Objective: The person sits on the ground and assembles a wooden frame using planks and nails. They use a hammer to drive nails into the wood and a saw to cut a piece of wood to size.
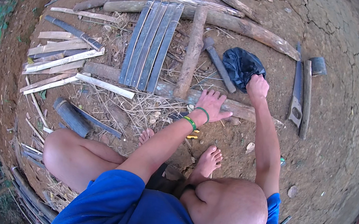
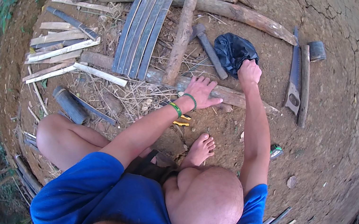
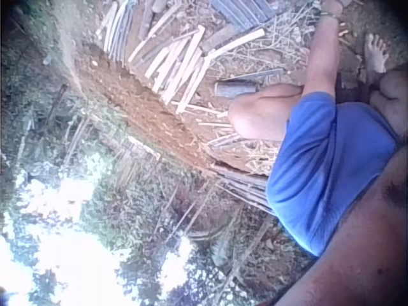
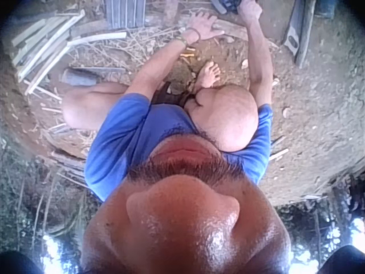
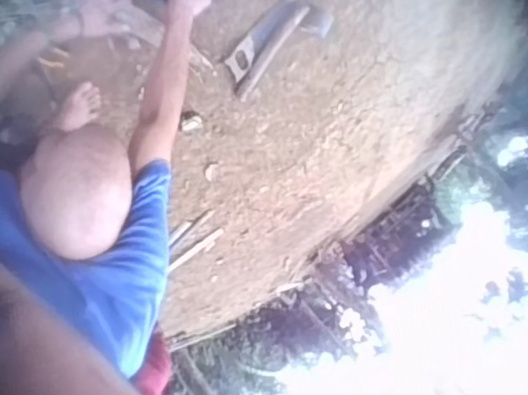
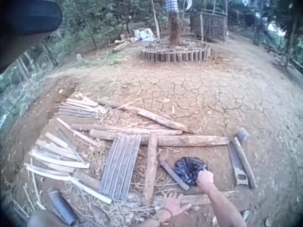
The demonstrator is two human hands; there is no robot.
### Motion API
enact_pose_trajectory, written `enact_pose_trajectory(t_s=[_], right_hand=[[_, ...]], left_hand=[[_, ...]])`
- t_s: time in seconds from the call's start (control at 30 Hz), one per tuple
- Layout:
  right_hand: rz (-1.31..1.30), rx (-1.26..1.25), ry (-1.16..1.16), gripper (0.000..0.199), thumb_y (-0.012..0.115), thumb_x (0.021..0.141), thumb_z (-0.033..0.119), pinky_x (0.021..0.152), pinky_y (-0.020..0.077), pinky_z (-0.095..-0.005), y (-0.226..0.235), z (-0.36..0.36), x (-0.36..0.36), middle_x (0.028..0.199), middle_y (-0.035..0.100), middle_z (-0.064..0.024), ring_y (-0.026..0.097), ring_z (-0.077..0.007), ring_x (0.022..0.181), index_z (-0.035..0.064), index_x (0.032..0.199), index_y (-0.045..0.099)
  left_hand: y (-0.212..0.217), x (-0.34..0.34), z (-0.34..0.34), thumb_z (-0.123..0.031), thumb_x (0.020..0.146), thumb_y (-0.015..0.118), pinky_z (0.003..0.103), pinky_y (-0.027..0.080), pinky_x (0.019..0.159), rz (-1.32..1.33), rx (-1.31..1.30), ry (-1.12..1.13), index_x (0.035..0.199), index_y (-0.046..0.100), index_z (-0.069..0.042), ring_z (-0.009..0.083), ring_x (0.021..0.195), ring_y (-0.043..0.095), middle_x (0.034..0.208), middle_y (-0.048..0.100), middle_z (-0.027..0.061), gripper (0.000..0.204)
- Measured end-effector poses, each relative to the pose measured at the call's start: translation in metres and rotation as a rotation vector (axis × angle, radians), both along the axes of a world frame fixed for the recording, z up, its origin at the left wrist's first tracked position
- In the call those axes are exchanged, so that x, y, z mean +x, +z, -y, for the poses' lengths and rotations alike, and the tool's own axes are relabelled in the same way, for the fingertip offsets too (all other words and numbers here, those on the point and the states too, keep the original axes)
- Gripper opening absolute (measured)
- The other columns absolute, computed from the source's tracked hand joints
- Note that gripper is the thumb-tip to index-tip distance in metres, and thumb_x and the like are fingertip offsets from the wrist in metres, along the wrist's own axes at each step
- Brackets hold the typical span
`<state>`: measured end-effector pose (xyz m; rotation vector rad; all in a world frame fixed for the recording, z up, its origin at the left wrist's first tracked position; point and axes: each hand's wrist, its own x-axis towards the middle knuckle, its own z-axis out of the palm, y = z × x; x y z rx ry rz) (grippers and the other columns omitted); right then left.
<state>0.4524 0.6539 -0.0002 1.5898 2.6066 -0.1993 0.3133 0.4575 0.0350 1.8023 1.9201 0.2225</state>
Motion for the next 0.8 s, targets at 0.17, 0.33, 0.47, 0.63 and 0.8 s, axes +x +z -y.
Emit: enact_pose_trajectory(t_s=[0.17,0.33,0.47,0.63,0.8], right_hand=[[-0.220,0.073,0.014,0.014,0.063,0.088,0.013,0.074,0.0599,-0.0481,0.045,0.007,0.003,0.096,0.072,-0.0196,0.073,-0.0392,0.083,0.0028,0.087,0.073],[-0.306,0.199,-0.022,0.013,0.064,0.092,0.014,0.071,0.0579,-0.0500,0.120,0.026,0.002,0.093,0.071,-0.0188,0.071,-0.0403,0.079,0.0025,0.089,0.070],[-0.614,0.217,0.047,0.014,0.064,0.094,0.011,0.071,0.0561,-0.0445,0.167,0.048,-0.001,0.093,0.072,-0.0190,0.072,-0.0380,0.078,-0.0001,0.099,0.071],[-0.838,-0.333,0.016,0.017,0.069,0.093,0.010,0.071,0.0556,-0.0368,0.187,0.080,-0.021,0.087,0.074,-0.0208,0.074,-0.0309,0.078,-0.0024,0.104,0.073],[-0.980,-0.517,0.107,0.019,0.073,0.091,0.011,0.071,0.0563,-0.0350,0.175,0.106,-0.047,0.086,0.074,-0.0177,0.074,-0.0275,0.075,-0.0027,0.105,0.073]], left_hand=[[0.001,0.000,0.001,-0.073,0.088,0.055,0.053,0.036,0.108,-0.015,-0.006,0.003,0.133,0.062,-0.007,0.0357,0.122,0.056,0.124,0.065,0.0180,0.081],[-0.004,-0.003,0.004,-0.067,0.090,0.057,0.049,0.036,0.110,0.065,0.021,0.051,0.133,0.062,-0.006,0.0348,0.125,0.056,0.127,0.065,0.0183,0.075],[0.006,-0.008,0.008,-0.041,0.089,0.073,0.044,0.047,0.099,0.492,0.236,0.399,0.133,0.061,-0.006,0.0354,0.116,0.062,0.122,0.067,0.0174,0.058],[0.058,-0.028,0.004,-0.019,0.085,0.079,0.041,0.053,0.085,0.518,0.606,0.439,0.125,0.065,-0.003,0.0337,0.101,0.066,0.111,0.068,0.0146,0.045],[0.079,-0.046,0.020,-0.009,0.084,0.078,0.038,0.054,0.073,0.418,0.646,0.327,0.102,0.075,-0.002,0.0290,0.082,0.068,0.095,0.068,0.0128,0.020]])
